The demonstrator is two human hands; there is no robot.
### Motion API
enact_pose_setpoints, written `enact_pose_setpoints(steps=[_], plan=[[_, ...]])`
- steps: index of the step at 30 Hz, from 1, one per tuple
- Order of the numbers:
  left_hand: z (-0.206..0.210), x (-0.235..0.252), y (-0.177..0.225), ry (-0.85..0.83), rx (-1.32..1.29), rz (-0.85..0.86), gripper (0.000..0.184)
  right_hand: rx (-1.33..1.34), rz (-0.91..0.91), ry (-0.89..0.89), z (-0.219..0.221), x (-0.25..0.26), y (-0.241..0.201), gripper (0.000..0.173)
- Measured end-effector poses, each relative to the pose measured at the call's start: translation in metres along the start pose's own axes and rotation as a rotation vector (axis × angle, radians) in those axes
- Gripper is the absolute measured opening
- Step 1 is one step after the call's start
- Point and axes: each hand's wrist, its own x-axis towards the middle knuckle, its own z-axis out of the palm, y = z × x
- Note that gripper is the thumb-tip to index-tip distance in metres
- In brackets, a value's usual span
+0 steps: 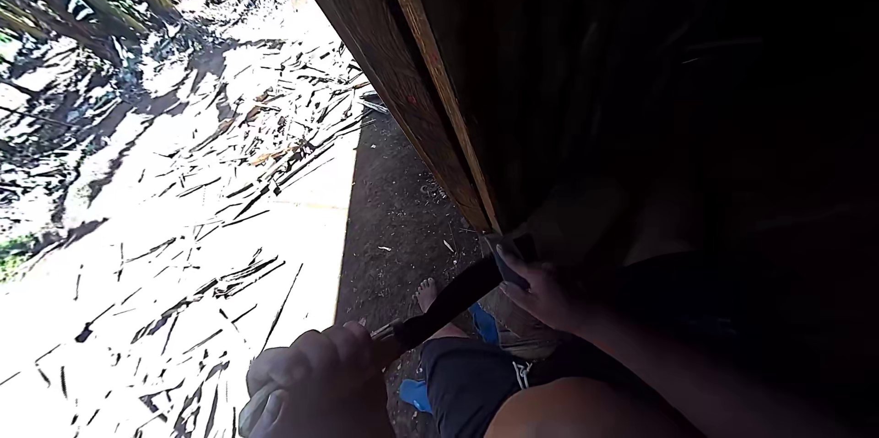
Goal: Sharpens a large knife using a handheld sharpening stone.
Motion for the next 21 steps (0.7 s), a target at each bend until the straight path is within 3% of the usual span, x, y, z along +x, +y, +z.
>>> enact_pose_setpoints(steps=[3, 7, 12, 16, 21], plan=[[0.002, 0.001, 0.000, 0.014, -0.012, 0.001, 0.022, -0.030, 0.137, -0.079, -0.005, 0.020, 0.012, 0.067], [-0.002, 0.000, 0.002, -0.018, -0.016, -0.014, 0.022, -0.008, -0.031, -0.014, -0.007, -0.005, -0.016, 0.064], [-0.002, 0.002, 0.000, 0.009, -0.042, -0.005, 0.025, 0.009, 0.116, -0.079, -0.007, 0.025, 0.005, 0.068], [0.000, -0.001, 0.002, -0.016, -0.031, -0.023, 0.020, -0.010, -0.029, -0.031, -0.011, -0.004, -0.023, 0.064], [0.004, -0.002, 0.005, 0.001, 0.027, -0.030, 0.023, 0.030, 0.154, -0.136, -0.012, 0.027, 0.008, 0.068]])
